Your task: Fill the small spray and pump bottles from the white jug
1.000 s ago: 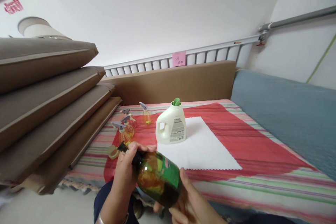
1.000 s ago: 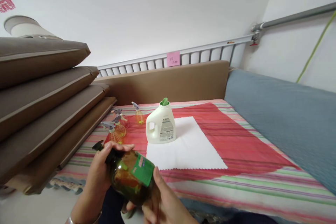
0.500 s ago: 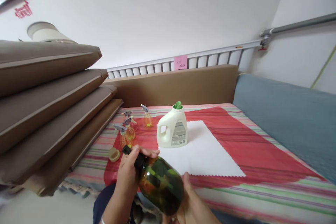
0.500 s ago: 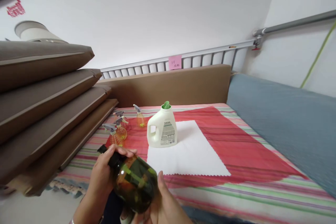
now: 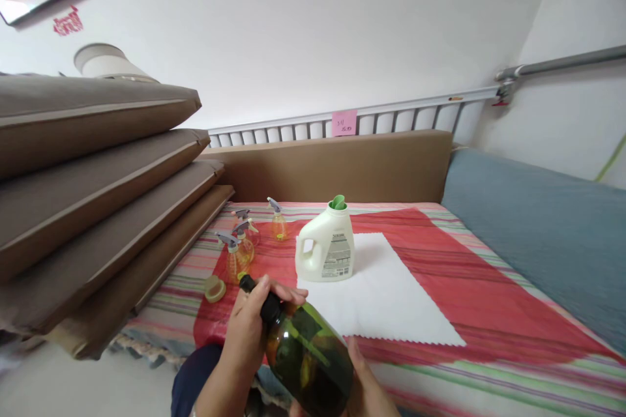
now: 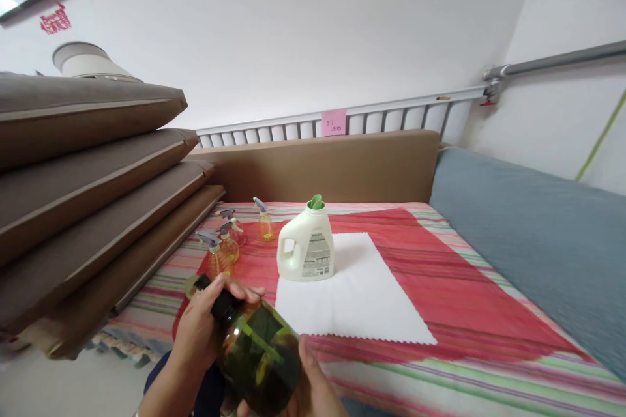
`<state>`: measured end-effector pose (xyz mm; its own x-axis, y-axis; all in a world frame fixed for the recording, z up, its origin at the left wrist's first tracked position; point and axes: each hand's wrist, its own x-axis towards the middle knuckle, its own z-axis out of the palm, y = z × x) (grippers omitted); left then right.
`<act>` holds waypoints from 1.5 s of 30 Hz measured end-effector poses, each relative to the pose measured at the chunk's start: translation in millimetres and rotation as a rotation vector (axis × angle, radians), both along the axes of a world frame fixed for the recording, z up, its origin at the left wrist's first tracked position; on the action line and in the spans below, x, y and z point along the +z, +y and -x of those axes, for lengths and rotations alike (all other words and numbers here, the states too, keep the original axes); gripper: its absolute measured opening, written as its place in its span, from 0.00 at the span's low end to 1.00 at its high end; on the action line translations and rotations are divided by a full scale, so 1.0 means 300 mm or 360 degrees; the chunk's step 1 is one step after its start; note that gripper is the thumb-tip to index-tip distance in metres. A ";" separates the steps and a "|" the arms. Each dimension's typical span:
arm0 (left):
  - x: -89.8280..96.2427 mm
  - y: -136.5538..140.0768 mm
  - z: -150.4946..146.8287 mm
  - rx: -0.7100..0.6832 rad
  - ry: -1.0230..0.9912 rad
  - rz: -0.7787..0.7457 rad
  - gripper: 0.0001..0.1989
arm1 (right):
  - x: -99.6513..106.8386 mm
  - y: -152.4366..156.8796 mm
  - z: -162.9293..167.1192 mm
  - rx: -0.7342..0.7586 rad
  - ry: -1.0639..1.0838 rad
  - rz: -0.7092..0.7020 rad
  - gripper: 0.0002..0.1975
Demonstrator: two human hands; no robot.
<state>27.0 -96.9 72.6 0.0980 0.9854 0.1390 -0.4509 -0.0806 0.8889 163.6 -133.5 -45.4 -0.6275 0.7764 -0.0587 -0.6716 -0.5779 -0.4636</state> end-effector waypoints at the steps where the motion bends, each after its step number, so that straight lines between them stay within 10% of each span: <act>1: -0.001 -0.002 0.000 -0.0015 0.0014 0.0003 0.17 | 0.003 0.002 0.003 -0.0015 0.0027 0.0043 0.38; 22: -0.025 -0.004 -0.010 0.0047 -0.0003 0.0020 0.15 | 0.027 -0.023 -0.023 0.0301 0.0091 0.0095 0.47; 35: -0.037 -0.018 -0.040 0.0043 0.0214 -0.0021 0.16 | -0.058 -0.023 -0.018 -0.0142 0.0052 0.0180 0.32; 45: -0.029 -0.033 -0.046 -0.0130 0.0325 -0.0100 0.18 | 0.026 -0.022 -0.004 -0.0077 -0.0012 0.0023 0.39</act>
